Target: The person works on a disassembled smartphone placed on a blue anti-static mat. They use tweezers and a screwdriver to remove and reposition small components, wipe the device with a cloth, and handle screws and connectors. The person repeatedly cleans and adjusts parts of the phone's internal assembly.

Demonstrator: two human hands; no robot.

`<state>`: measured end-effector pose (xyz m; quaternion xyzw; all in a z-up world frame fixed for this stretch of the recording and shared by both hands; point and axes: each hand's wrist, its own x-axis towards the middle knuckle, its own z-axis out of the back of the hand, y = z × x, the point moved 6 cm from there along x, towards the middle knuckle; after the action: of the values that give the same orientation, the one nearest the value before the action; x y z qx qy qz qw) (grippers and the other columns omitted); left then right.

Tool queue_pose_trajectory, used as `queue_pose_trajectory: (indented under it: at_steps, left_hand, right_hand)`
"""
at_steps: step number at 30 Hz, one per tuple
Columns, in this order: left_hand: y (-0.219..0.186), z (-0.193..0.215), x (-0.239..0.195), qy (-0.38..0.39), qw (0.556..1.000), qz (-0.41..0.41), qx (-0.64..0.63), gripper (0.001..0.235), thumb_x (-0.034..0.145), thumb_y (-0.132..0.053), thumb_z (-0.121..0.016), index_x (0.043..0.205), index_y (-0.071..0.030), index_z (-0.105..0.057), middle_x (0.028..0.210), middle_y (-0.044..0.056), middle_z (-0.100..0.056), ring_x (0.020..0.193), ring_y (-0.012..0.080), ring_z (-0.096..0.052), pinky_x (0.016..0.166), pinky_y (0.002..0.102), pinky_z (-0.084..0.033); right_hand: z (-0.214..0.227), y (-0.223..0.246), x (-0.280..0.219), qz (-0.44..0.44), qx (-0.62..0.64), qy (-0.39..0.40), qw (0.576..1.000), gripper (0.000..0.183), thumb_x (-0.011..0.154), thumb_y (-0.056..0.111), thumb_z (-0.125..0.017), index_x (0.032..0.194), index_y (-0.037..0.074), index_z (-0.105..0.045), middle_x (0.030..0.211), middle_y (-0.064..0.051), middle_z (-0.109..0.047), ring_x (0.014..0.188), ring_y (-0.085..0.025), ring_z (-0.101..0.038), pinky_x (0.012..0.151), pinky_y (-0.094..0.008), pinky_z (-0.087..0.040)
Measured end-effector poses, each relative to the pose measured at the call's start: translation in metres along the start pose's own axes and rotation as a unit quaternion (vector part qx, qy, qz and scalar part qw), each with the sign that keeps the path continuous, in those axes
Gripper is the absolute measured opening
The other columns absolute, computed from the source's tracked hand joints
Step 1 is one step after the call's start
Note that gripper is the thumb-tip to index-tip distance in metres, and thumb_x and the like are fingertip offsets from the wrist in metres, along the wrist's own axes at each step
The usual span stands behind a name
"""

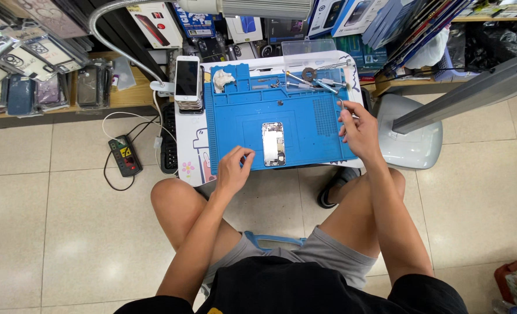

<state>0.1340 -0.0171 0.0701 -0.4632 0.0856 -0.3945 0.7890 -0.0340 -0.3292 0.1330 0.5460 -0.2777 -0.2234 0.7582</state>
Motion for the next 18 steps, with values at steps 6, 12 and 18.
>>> queue_pose_trajectory:
  at_steps: [6, 12, 18]
  left_hand:
    - [-0.019, -0.006, 0.039, 0.056, 0.993, -0.053, 0.084, 0.018, 0.106, -0.026, -0.063, 0.099, -0.018, -0.077, 0.086, 0.001, -0.072, 0.079, 0.0207, -0.071, 0.069, 0.037, -0.055]
    - [0.002, -0.036, 0.061, 0.13, 0.967, -0.056, 0.213, 0.032, 0.098, -0.031, -0.07, 0.123, -0.012, -0.075, 0.113, 0.01, -0.071, 0.106, 0.0316, -0.069, 0.083, 0.046, -0.056]
    - [0.008, -0.051, 0.056, 0.149, 0.956, -0.058, 0.246, 0.056, 0.097, -0.036, -0.07, 0.143, -0.006, -0.06, 0.124, 0.015, -0.063, 0.111, 0.0355, -0.063, 0.083, 0.048, -0.054]
  right_hand:
    - [0.004, -0.026, 0.039, 0.045, -0.161, -0.009, 0.986, 0.02, 0.111, 0.017, -0.07, 0.125, 0.006, -0.079, 0.075, -0.007, -0.069, 0.06, -0.017, -0.062, 0.054, -0.032, -0.049]
    - [-0.025, -0.036, 0.064, -0.022, -0.33, 0.06, 0.942, 0.02, 0.104, 0.027, -0.07, 0.115, 0.014, -0.08, 0.09, -0.004, -0.076, 0.09, -0.027, -0.072, 0.08, -0.045, -0.055]
    - [-0.048, -0.024, 0.056, -0.017, -0.358, 0.11, 0.927, 0.025, 0.103, 0.031, -0.066, 0.118, 0.013, -0.076, 0.103, -0.012, -0.079, 0.103, -0.035, -0.073, 0.092, -0.053, -0.057]
